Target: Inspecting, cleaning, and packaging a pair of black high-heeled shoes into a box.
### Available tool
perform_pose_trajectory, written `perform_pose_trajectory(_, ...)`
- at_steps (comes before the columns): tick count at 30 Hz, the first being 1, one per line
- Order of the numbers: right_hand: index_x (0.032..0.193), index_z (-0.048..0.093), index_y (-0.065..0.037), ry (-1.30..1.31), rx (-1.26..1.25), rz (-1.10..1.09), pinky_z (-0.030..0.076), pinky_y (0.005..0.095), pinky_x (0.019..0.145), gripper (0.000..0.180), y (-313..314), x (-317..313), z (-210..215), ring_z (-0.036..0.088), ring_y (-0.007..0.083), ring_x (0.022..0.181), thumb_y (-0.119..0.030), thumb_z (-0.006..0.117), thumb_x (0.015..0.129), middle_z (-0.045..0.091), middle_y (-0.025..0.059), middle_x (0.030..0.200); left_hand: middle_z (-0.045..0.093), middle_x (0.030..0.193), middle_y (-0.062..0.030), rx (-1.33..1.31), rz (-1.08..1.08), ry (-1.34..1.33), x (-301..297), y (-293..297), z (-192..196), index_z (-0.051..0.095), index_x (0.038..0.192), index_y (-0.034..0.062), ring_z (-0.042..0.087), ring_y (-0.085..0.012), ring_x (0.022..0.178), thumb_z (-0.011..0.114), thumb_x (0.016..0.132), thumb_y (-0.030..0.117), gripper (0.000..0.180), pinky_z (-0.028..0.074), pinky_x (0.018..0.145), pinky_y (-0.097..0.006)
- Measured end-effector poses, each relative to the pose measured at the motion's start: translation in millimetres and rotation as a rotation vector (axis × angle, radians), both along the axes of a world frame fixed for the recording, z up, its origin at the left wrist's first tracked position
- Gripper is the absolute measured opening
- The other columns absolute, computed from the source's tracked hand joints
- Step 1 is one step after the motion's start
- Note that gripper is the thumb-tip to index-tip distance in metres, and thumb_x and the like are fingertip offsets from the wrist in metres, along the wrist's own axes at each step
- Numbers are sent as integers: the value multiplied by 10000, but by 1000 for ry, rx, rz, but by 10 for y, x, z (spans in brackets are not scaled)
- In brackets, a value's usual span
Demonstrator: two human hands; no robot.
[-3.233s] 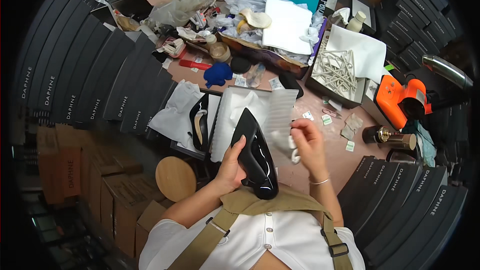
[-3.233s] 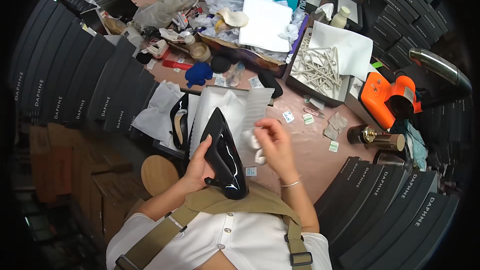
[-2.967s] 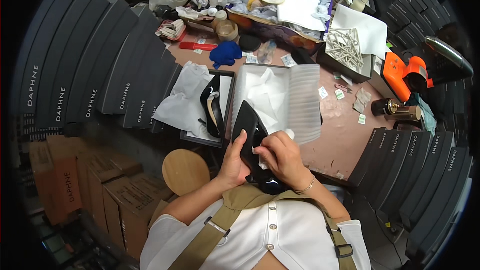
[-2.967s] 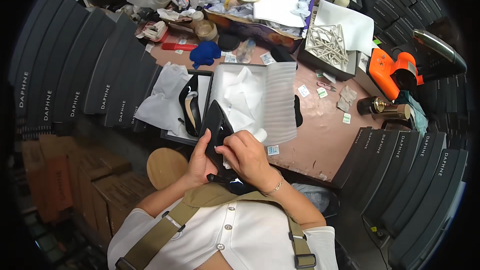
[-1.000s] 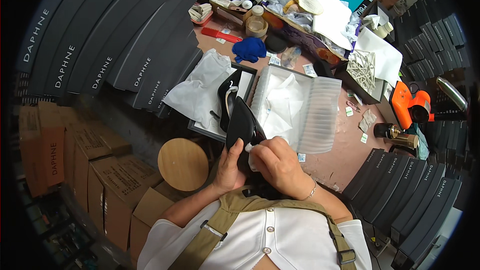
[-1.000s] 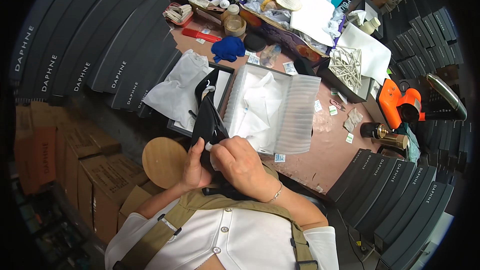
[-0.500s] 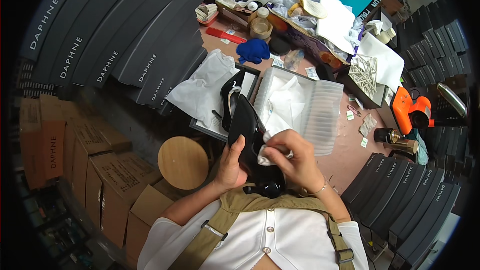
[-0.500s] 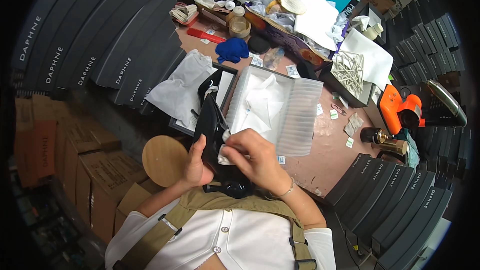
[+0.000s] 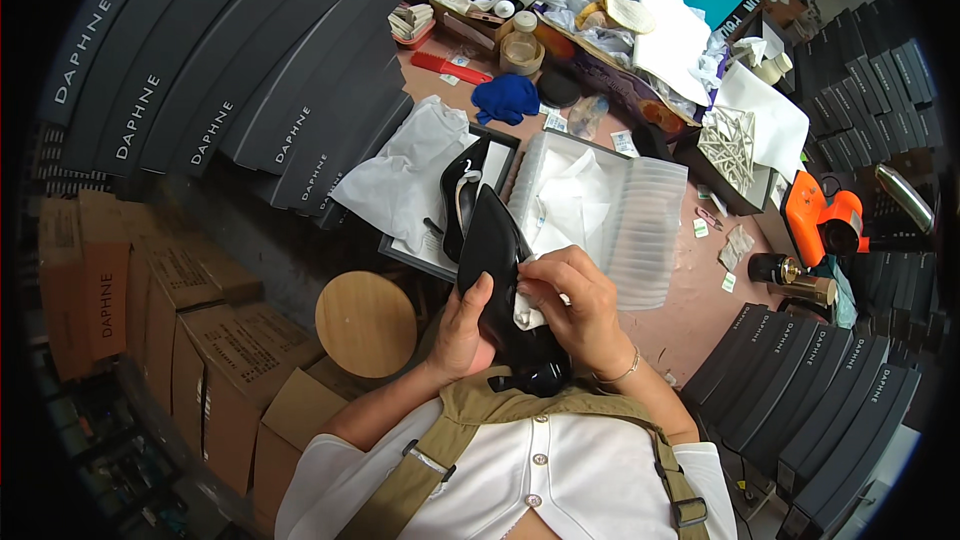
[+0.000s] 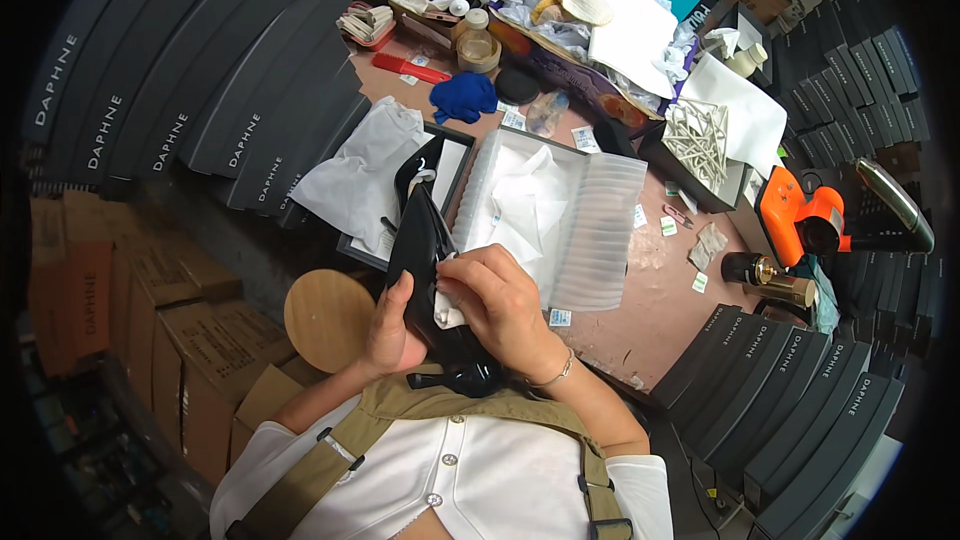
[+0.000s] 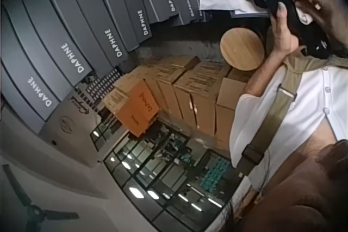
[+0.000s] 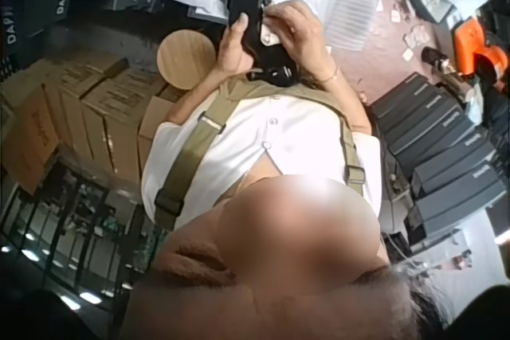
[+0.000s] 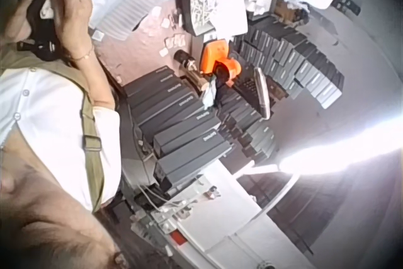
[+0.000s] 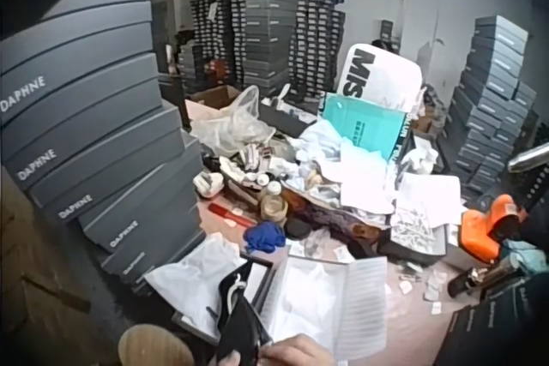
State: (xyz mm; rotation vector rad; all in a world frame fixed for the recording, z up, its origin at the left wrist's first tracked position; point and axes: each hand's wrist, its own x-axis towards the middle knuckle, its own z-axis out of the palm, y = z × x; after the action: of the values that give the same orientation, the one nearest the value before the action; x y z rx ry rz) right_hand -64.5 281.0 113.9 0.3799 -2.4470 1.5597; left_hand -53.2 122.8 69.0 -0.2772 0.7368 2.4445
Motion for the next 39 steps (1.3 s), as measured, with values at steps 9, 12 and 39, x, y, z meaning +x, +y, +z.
perform_pose_trajectory(9, 910, 653, -51, 169, 155, -28, 422, 334, 667, 224, -20, 52, -87, 560, 232, 756, -4, 734, 706, 595, 55, 848, 548, 1194, -80, 3, 2, -51, -8, -4, -38, 441, 1311, 47, 537, -174, 1110, 512, 975, 308, 431, 446, 960, -343)
perform_pose_trajectory(12, 897, 665, -42, 143, 148, 64, 450, 322, 651, 233, 26, 166, -66, 564, 231, 752, 26, 740, 687, 586, 63, 820, 549, 1195, -78, -15, -17, -17, -4, -27, -63, 444, 1310, 49, 540, -172, 1100, 517, 972, 314, 435, 445, 956, -341)
perform_pose_trajectory(39, 880, 615, -26, 170, 167, 113, 457, 336, 647, 200, 21, 97, 27, 566, 261, 727, 50, 700, 715, 587, 83, 808, 576, 1169, -92, -151, 14, -25, 45, 19, -39, 492, 1254, 33, 564, -181, 1086, 482, 973, 416, 476, 455, 950, -359)
